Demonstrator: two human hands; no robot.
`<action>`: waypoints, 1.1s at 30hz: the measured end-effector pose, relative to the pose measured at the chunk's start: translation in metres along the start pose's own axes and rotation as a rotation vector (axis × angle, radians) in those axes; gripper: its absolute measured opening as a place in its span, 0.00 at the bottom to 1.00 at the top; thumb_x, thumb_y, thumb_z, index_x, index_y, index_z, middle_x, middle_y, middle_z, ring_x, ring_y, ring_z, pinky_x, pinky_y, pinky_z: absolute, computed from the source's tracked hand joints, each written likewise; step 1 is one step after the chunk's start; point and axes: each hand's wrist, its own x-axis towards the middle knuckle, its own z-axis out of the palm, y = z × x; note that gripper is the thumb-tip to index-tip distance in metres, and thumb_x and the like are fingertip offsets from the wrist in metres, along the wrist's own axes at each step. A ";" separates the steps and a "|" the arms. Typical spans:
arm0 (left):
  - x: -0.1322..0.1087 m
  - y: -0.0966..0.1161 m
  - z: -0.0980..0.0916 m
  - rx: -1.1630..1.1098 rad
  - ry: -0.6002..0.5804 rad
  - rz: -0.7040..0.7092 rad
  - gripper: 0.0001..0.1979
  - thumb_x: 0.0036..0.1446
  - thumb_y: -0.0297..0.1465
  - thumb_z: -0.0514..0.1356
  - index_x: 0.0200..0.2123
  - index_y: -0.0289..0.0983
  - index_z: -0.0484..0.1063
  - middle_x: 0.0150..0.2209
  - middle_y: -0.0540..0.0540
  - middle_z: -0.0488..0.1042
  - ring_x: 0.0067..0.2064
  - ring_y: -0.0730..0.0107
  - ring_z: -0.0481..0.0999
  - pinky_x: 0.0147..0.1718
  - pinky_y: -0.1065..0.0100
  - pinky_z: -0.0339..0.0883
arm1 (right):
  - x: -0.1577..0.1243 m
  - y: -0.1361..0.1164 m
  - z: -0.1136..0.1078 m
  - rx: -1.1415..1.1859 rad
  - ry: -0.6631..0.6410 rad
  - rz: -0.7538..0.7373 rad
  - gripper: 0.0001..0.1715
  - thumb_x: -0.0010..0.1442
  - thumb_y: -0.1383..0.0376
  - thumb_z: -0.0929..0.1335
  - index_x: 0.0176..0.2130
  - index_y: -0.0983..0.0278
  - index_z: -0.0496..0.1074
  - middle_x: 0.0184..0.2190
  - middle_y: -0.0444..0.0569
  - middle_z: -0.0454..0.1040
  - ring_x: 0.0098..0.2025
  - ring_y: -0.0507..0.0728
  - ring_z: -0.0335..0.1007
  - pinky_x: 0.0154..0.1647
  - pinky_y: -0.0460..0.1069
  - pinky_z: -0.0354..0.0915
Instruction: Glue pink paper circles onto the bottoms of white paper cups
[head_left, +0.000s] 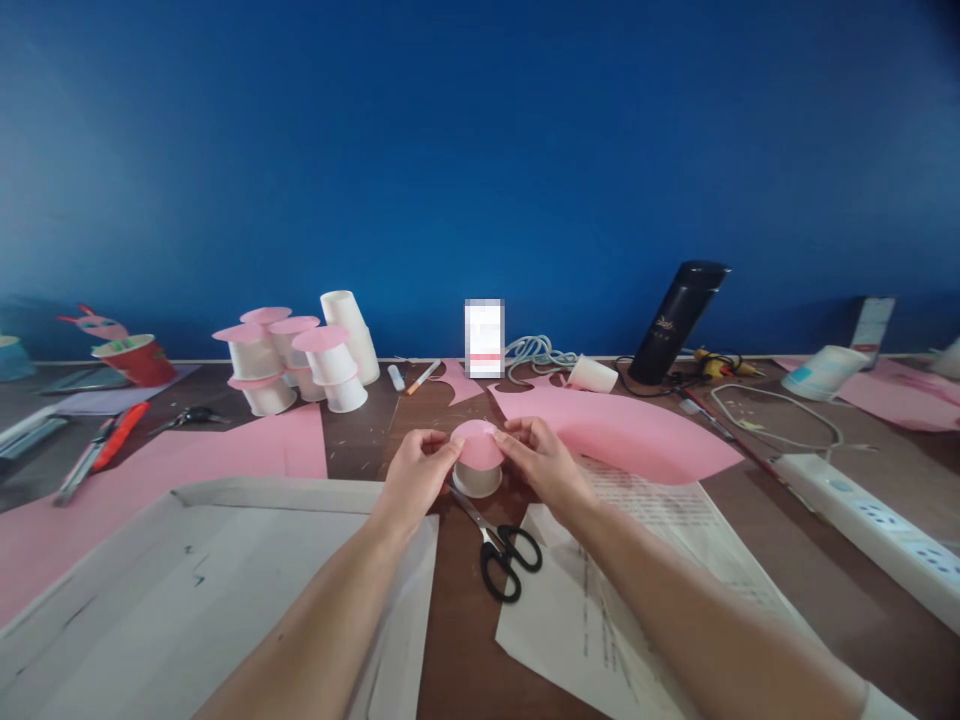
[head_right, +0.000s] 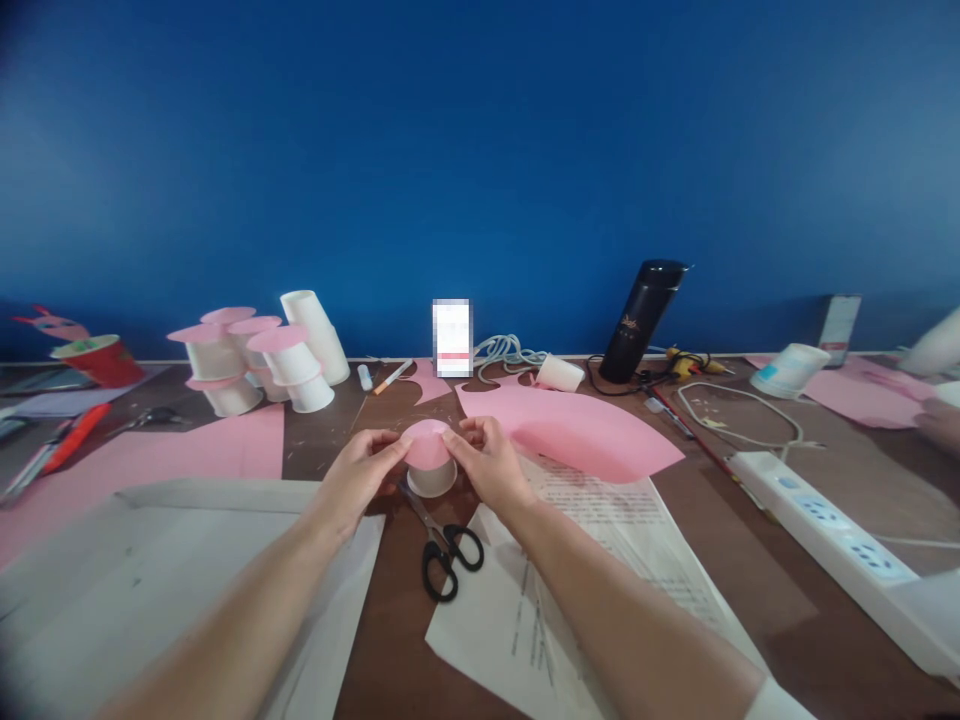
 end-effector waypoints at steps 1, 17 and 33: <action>0.001 -0.001 0.000 0.041 0.026 0.037 0.23 0.48 0.47 0.63 0.42 0.37 0.68 0.40 0.43 0.74 0.35 0.66 0.75 0.25 0.69 0.67 | 0.000 0.000 0.000 -0.077 0.032 -0.079 0.24 0.52 0.52 0.70 0.44 0.63 0.67 0.33 0.45 0.71 0.32 0.52 0.68 0.31 0.47 0.65; 0.007 -0.005 -0.007 0.583 0.039 0.732 0.17 0.61 0.31 0.52 0.50 0.48 0.74 0.54 0.45 0.69 0.57 0.59 0.66 0.58 0.52 0.56 | 0.010 0.009 -0.005 -0.587 -0.020 -0.644 0.20 0.63 0.66 0.61 0.51 0.55 0.73 0.54 0.53 0.64 0.59 0.61 0.59 0.58 0.59 0.61; 0.007 -0.003 -0.007 0.606 0.011 0.691 0.17 0.60 0.32 0.52 0.49 0.46 0.73 0.54 0.46 0.70 0.58 0.60 0.64 0.59 0.52 0.54 | 0.008 0.001 -0.005 -0.684 -0.036 -0.677 0.20 0.62 0.67 0.60 0.51 0.60 0.73 0.54 0.53 0.67 0.57 0.59 0.63 0.56 0.56 0.64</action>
